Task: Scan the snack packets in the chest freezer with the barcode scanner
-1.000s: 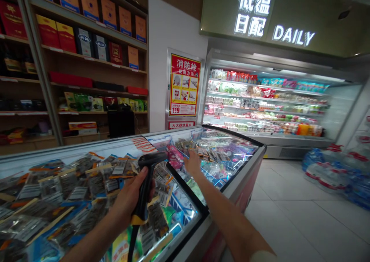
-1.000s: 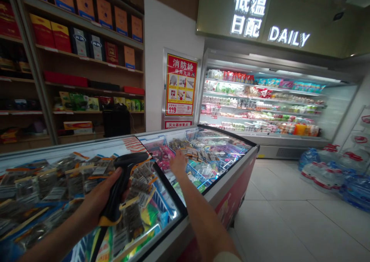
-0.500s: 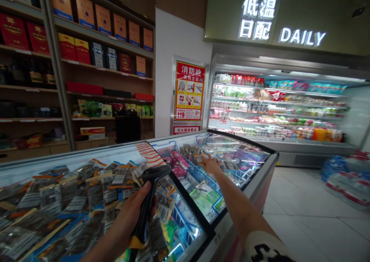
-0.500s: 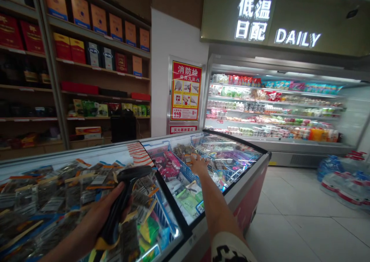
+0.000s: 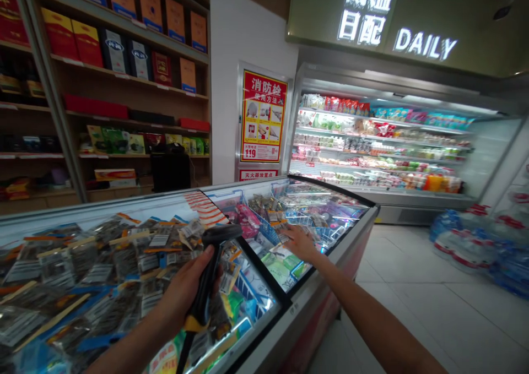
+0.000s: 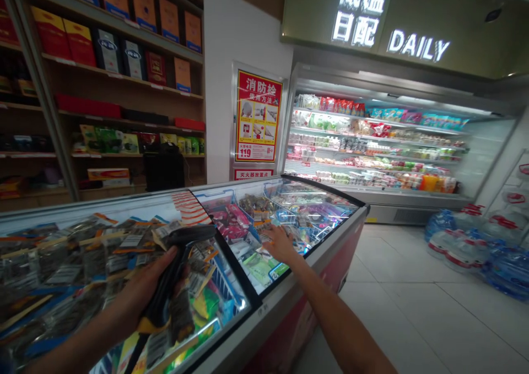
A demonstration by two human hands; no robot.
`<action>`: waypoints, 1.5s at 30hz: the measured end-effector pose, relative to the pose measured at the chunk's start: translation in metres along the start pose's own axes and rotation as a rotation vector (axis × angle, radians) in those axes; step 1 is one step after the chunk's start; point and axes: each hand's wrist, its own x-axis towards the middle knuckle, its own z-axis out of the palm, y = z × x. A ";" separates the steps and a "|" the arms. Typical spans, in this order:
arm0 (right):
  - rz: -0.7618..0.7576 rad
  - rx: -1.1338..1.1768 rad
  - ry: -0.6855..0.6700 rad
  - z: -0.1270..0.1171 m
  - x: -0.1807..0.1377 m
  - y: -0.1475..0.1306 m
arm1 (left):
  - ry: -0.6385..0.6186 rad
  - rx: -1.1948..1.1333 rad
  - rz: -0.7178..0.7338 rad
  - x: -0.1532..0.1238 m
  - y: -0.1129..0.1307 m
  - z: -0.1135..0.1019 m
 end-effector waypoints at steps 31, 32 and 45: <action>0.350 1.422 0.304 0.039 0.011 -0.082 | -0.152 -0.102 0.004 -0.015 0.010 0.011; 0.349 1.422 0.300 0.038 0.010 -0.083 | -0.147 -0.101 0.008 -0.016 0.010 0.011; 0.170 0.790 0.283 0.032 0.003 -0.117 | 0.004 -0.136 0.102 -0.011 0.024 0.001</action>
